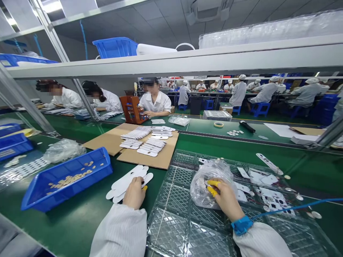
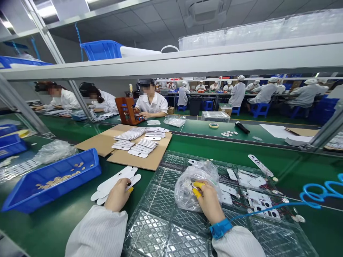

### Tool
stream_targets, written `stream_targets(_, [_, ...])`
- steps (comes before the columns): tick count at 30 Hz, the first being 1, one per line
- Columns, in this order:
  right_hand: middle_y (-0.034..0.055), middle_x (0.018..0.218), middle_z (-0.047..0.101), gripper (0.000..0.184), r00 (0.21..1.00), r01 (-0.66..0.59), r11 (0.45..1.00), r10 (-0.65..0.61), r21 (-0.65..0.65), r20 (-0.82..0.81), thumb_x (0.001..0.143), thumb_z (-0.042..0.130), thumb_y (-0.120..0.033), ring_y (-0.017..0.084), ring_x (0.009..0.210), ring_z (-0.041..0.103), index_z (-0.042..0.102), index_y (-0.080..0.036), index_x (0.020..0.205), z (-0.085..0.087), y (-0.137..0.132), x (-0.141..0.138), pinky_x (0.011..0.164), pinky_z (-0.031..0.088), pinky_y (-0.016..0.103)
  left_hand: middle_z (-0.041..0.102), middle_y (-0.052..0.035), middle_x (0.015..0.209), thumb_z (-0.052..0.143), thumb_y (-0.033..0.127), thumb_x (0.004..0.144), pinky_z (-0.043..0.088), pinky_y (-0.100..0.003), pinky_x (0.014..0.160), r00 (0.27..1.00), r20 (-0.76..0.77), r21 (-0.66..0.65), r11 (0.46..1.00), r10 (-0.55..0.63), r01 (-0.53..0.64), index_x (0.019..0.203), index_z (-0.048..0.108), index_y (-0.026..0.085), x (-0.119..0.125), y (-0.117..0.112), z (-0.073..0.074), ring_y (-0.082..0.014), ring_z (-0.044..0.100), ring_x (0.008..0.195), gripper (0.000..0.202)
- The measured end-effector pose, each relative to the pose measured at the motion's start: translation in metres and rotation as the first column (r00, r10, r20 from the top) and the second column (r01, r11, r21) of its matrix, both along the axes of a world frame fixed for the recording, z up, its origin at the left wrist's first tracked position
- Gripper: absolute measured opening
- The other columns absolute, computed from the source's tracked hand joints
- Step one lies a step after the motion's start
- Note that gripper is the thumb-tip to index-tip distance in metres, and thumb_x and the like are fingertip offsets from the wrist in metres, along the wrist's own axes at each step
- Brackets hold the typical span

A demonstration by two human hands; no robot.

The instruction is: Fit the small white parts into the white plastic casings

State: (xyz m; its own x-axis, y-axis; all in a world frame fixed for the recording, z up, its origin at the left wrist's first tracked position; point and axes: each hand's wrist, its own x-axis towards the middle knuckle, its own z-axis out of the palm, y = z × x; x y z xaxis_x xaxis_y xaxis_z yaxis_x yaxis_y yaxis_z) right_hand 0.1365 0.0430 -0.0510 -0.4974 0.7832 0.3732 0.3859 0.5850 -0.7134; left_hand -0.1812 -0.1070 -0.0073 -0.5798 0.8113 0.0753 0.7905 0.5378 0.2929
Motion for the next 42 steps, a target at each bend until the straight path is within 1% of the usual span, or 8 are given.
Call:
stream_targets(5, [0.0111, 0.103, 0.061, 0.014, 0.99, -0.003, 0.999, -0.004, -0.048, -0.144, 0.081, 0.051, -0.022, 0.026, 0.094, 0.056, 0.061, -0.019, 0.09, 0.016, -0.01, 0.001, 0.081, 0.047, 0.043, 0.055, -0.0132, 0.091, 0.043, 0.003, 0.069, 0.038, -0.039, 0.082, 1.0, -0.026, -0.004, 1.0, 0.011, -0.011, 0.08, 0.059, 0.011, 0.006, 0.002, 0.005, -0.0301, 0.051, 0.096, 0.022])
stream_targets(11, [0.0094, 0.106, 0.062, 0.016, 0.954, -0.114, 0.983, 0.068, -0.144, -0.291, 0.086, 0.052, -0.034, 0.025, 0.097, 0.057, 0.057, -0.021, 0.093, 0.039, -0.029, -0.001, 0.084, 0.047, 0.041, 0.059, -0.0024, 0.094, 0.044, 0.016, 0.077, 0.043, -0.028, 0.082, 0.953, 0.179, 0.139, 0.966, -0.243, 0.219, 0.086, 0.055, 0.021, 0.045, 0.015, 0.05, -0.0177, 0.056, 0.091, 0.015])
stream_targets(14, [0.0099, 0.11, 0.06, 0.016, 0.934, -0.144, 0.977, 0.082, -0.157, -0.347, 0.083, 0.057, -0.034, 0.026, 0.101, 0.055, 0.059, -0.021, 0.092, 0.045, -0.033, -0.002, 0.084, 0.047, 0.04, 0.061, -0.0029, 0.092, 0.042, 0.028, 0.082, 0.048, -0.029, 0.073, 0.617, 0.623, 0.439, 0.868, -0.481, 0.234, 0.085, 0.047, 0.021, 0.089, 0.037, 0.067, -0.0164, 0.061, 0.082, 0.009])
stream_targets(16, [0.0095, 0.11, 0.059, 0.014, 0.92, -0.14, 0.981, 0.08, -0.131, -0.384, 0.081, 0.059, -0.031, 0.026, 0.103, 0.053, 0.061, -0.021, 0.091, 0.046, -0.034, -0.002, 0.086, 0.046, 0.039, 0.062, -0.0016, 0.083, 0.042, 0.032, 0.082, 0.05, -0.028, 0.057, 0.403, 0.787, 0.453, 0.881, -0.467, 0.138, 0.082, 0.041, 0.023, 0.12, 0.055, 0.065, -0.0153, 0.062, 0.065, 0.009])
stream_targets(18, [0.0086, 0.108, 0.059, 0.011, 0.901, -0.117, 0.988, 0.062, -0.101, -0.43, 0.081, 0.059, -0.027, 0.026, 0.103, 0.053, 0.063, -0.022, 0.091, 0.044, -0.034, -0.002, 0.088, 0.044, 0.04, 0.06, 0.0013, 0.071, 0.04, 0.033, 0.082, 0.043, -0.024, 0.039, 0.317, 0.831, 0.45, 0.888, -0.456, 0.097, 0.082, 0.037, 0.024, 0.148, 0.07, 0.054, -0.0128, 0.055, 0.044, 0.009])
stream_targets(25, [0.0062, 0.098, 0.063, 0.022, 0.819, 0.0, 0.971, -0.137, -0.239, -0.558, 0.076, 0.064, -0.024, 0.024, 0.092, 0.058, 0.061, -0.023, 0.098, 0.027, -0.028, 0.0, 0.081, 0.049, 0.038, 0.056, 0.0032, 0.064, 0.027, 0.038, 0.088, 0.029, -0.016, 0.03, 0.196, 0.823, 0.526, 0.846, -0.533, 0.093, 0.089, 0.036, 0.024, 0.192, 0.077, 0.012, -0.0087, 0.046, 0.036, 0.016])
stream_targets(37, [0.0031, 0.074, 0.057, 0.01, 0.898, 0.179, 0.964, -0.242, -0.196, -0.367, 0.075, 0.063, -0.028, 0.02, 0.064, 0.052, 0.062, -0.021, 0.083, 0.027, -0.035, -0.004, 0.06, 0.048, 0.033, 0.048, 0.0038, 0.058, 0.033, 0.043, 0.089, 0.031, -0.019, 0.035, 0.236, 0.793, 0.547, 0.827, -0.561, 0.128, 0.097, 0.044, 0.024, 0.196, 0.063, 0.024, -0.0085, 0.042, 0.039, 0.024])
stream_targets(42, [0.0033, 0.079, 0.056, 0.029, 0.801, 0.129, 0.921, -0.315, -0.367, -0.508, 0.07, 0.069, -0.032, 0.021, 0.07, 0.056, 0.052, -0.023, 0.091, 0.026, -0.034, -0.008, 0.06, 0.052, 0.033, 0.052, 0.0027, 0.067, 0.044, 0.032, 0.086, 0.033, -0.018, 0.04, 0.203, 0.768, 0.593, 0.795, -0.607, 0.131, 0.103, 0.045, 0.025, 0.194, 0.062, 0.021, -0.0076, 0.043, 0.044, 0.018])
